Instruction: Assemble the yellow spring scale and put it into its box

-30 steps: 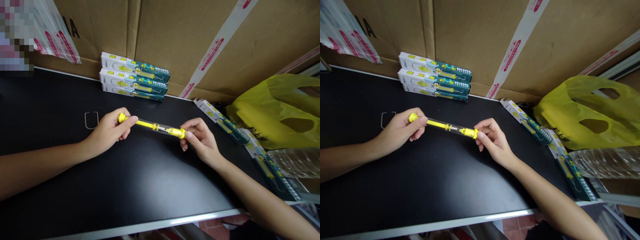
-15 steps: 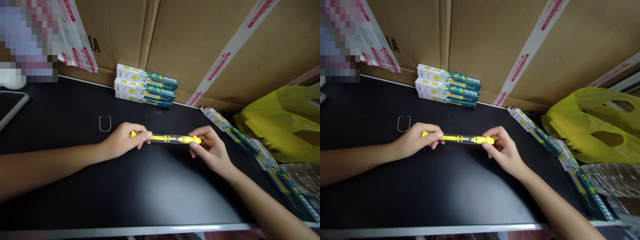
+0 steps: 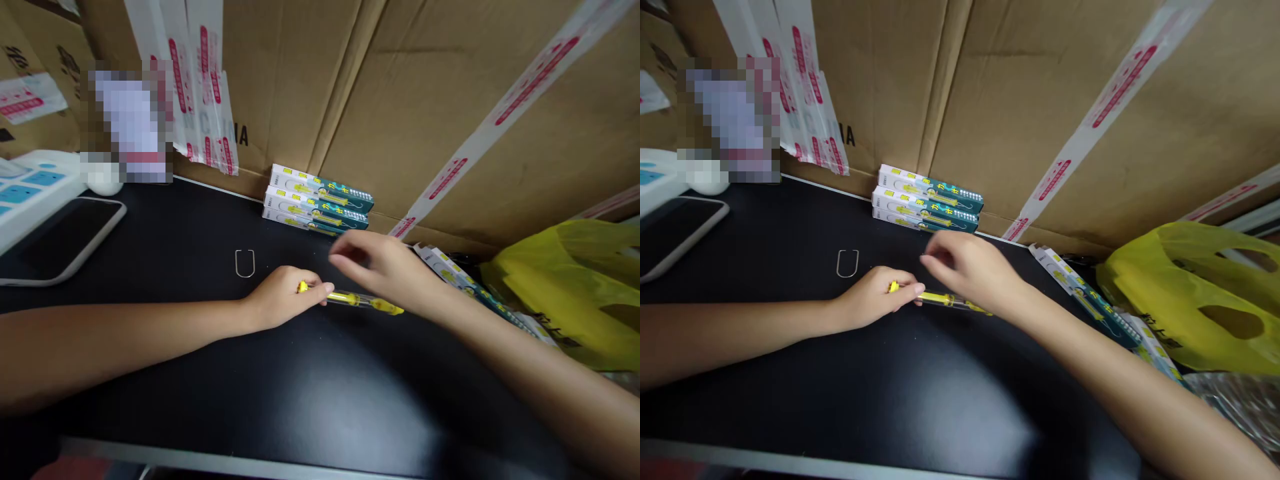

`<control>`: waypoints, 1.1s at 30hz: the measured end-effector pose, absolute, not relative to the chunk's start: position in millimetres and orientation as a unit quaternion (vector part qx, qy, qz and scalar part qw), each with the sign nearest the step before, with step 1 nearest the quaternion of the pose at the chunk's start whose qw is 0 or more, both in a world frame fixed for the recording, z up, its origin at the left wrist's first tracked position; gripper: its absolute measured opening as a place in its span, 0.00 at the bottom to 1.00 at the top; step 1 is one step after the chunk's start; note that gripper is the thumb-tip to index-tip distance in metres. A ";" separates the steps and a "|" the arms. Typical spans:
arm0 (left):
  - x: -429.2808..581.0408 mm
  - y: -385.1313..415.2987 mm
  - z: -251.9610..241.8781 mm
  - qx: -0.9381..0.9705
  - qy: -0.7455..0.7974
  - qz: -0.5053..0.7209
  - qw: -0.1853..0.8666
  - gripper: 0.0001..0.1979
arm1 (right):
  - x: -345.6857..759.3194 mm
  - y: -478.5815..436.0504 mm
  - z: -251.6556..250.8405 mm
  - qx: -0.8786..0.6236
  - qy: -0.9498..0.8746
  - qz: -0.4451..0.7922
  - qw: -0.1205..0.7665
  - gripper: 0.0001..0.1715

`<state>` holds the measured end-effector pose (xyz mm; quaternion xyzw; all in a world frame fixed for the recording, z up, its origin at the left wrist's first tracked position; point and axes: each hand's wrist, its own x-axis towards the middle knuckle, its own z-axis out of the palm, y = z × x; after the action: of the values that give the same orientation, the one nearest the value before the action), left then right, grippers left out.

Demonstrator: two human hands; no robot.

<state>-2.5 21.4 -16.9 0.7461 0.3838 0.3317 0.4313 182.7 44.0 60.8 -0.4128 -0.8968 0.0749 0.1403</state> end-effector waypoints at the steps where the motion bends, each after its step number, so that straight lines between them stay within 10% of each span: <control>1: -2.2 21.3 -17.8 0.747 0.383 0.332 0.430 0.20 | 159.8 51.9 61.2 -0.399 -0.909 0.059 0.102 0.09; 14: -3.5 24.8 -20.4 0.769 0.366 0.329 0.408 0.18 | 29.7 106.5 42.7 -0.398 -0.903 0.138 -0.086 0.15; 25: -5.7 24.9 -14.3 0.758 0.375 0.310 0.434 0.22 | 133.9 106.5 75.2 -0.343 -0.866 0.185 0.313 0.08; 33: -4.9 31.9 -13.0 0.679 0.375 0.338 0.533 0.23 | 239.0 19.6 81.2 -0.397 -0.744 0.306 0.441 0.11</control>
<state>-4.9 31.9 -13.0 0.6790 0.3752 0.3382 0.5328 239.0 19.6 81.2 -0.3972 -0.7443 0.3063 0.4409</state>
